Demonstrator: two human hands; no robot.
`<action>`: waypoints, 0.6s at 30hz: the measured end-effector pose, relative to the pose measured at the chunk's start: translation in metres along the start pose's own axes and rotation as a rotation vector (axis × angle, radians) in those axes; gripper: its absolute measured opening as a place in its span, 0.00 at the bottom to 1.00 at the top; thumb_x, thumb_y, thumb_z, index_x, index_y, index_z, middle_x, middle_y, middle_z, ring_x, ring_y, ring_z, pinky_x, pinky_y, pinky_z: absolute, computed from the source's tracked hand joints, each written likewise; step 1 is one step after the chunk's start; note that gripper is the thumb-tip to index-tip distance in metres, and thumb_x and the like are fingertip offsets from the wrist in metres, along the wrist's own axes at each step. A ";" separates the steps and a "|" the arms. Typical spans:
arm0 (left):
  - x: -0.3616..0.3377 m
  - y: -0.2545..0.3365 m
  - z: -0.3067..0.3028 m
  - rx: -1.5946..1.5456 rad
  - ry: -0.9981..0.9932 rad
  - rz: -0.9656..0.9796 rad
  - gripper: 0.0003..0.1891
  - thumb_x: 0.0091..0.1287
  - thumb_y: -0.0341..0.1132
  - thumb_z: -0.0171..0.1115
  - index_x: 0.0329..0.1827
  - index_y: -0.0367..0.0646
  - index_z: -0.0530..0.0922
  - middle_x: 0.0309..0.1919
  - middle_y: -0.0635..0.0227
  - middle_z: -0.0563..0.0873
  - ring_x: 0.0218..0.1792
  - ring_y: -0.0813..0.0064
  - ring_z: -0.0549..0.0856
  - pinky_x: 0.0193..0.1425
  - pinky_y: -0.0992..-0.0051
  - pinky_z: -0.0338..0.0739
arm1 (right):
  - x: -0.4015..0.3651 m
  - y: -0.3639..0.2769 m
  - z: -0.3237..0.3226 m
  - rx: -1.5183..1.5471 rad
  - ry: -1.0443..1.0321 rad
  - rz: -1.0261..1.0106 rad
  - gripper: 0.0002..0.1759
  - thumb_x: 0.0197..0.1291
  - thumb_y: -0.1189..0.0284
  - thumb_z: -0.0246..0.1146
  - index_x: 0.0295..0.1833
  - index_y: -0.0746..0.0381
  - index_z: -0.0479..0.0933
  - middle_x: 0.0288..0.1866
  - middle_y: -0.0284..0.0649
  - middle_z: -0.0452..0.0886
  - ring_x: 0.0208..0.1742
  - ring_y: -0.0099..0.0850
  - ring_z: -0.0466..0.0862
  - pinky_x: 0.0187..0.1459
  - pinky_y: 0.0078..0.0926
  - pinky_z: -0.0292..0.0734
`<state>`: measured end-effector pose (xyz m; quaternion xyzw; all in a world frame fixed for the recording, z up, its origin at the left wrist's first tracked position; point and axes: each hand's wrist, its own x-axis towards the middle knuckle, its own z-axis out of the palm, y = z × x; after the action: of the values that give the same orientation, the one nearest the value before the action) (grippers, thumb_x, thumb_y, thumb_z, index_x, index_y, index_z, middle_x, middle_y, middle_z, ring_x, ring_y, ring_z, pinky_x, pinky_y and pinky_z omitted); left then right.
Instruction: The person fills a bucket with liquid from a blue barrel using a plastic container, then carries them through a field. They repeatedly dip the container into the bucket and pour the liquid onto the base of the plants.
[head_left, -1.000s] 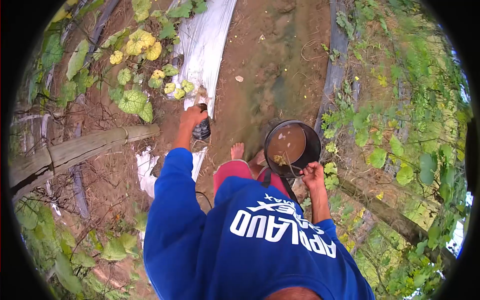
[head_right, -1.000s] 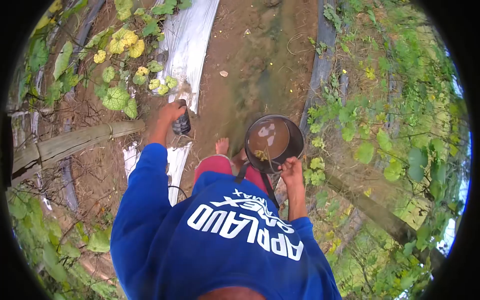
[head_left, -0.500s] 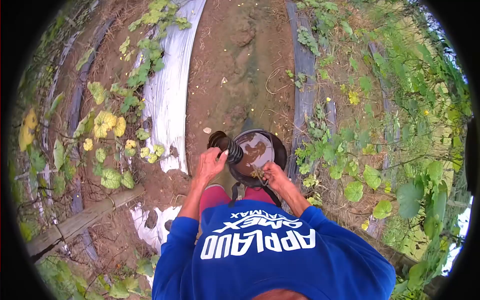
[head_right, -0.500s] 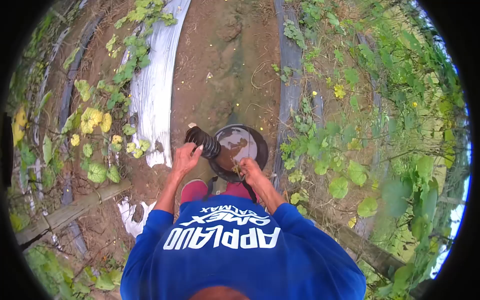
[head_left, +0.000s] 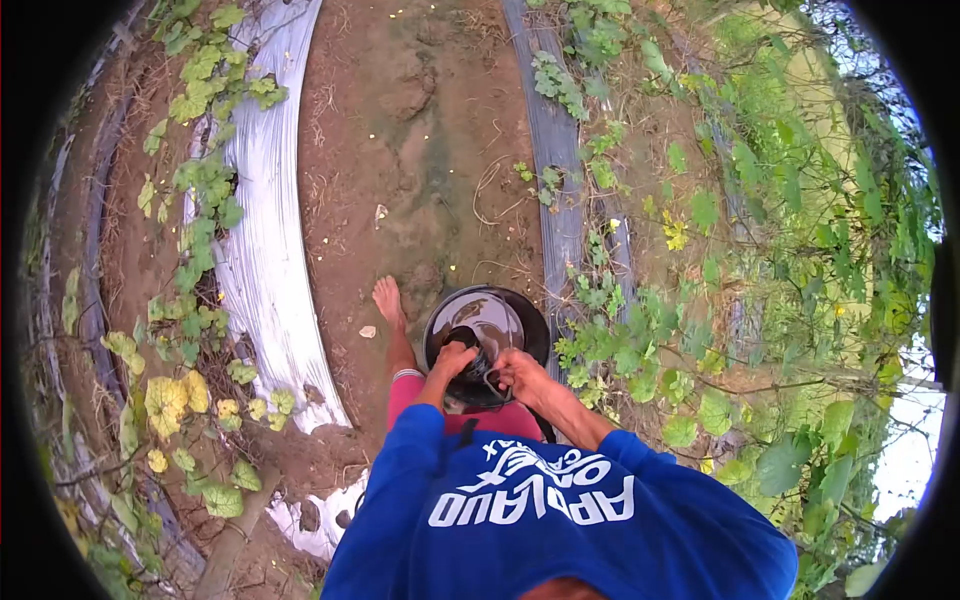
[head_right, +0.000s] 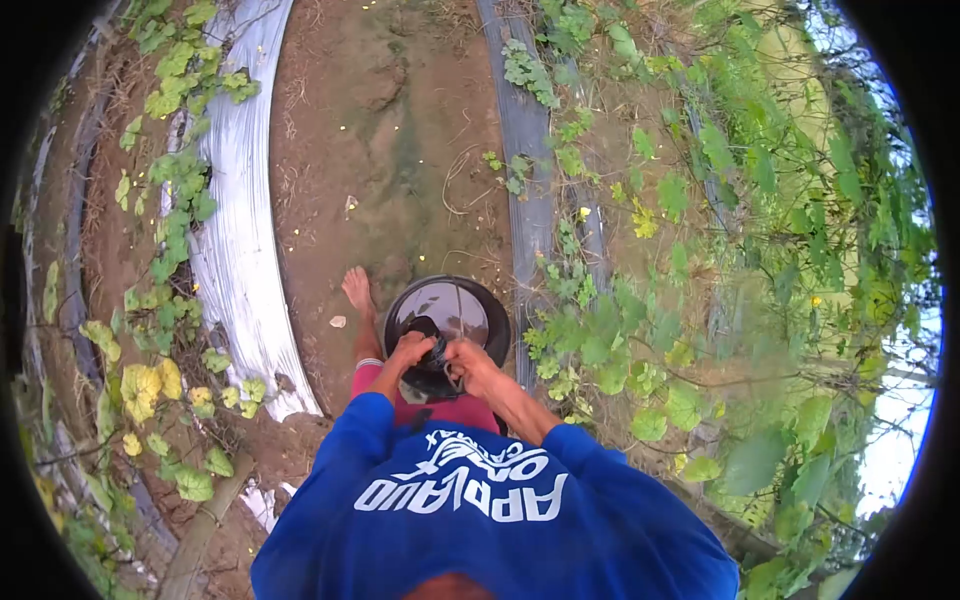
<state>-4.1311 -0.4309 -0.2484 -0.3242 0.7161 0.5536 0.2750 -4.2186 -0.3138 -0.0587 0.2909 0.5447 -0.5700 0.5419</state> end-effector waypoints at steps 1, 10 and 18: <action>0.016 0.002 -0.012 0.091 -0.102 0.019 0.31 0.59 0.58 0.55 0.42 0.33 0.82 0.41 0.41 0.84 0.43 0.52 0.86 0.49 0.60 0.78 | 0.003 -0.009 0.015 -0.007 0.045 -0.041 0.09 0.48 0.74 0.58 0.21 0.51 0.66 0.14 0.24 0.60 0.14 0.21 0.59 0.22 0.25 0.58; 0.100 0.061 -0.123 0.044 -0.205 -0.179 0.34 0.58 0.54 0.55 0.60 0.34 0.75 0.62 0.41 0.73 0.63 0.46 0.73 0.67 0.57 0.69 | 0.004 -0.126 0.116 -0.003 0.178 -0.009 0.09 0.48 0.77 0.58 0.28 0.51 0.66 0.23 0.25 0.65 0.23 0.20 0.63 0.33 0.26 0.64; 0.175 0.100 -0.207 0.044 -0.159 -0.244 0.35 0.56 0.53 0.58 0.62 0.36 0.73 0.60 0.44 0.76 0.62 0.48 0.75 0.67 0.59 0.69 | 0.013 -0.208 0.173 -0.108 -0.008 -0.078 0.11 0.52 0.77 0.57 0.28 0.51 0.62 0.20 0.24 0.60 0.21 0.19 0.60 0.30 0.21 0.60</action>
<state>-4.3268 -0.6424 -0.2693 -0.3579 0.6591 0.5242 0.4034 -4.3717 -0.5170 0.0343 0.2376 0.5835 -0.5614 0.5365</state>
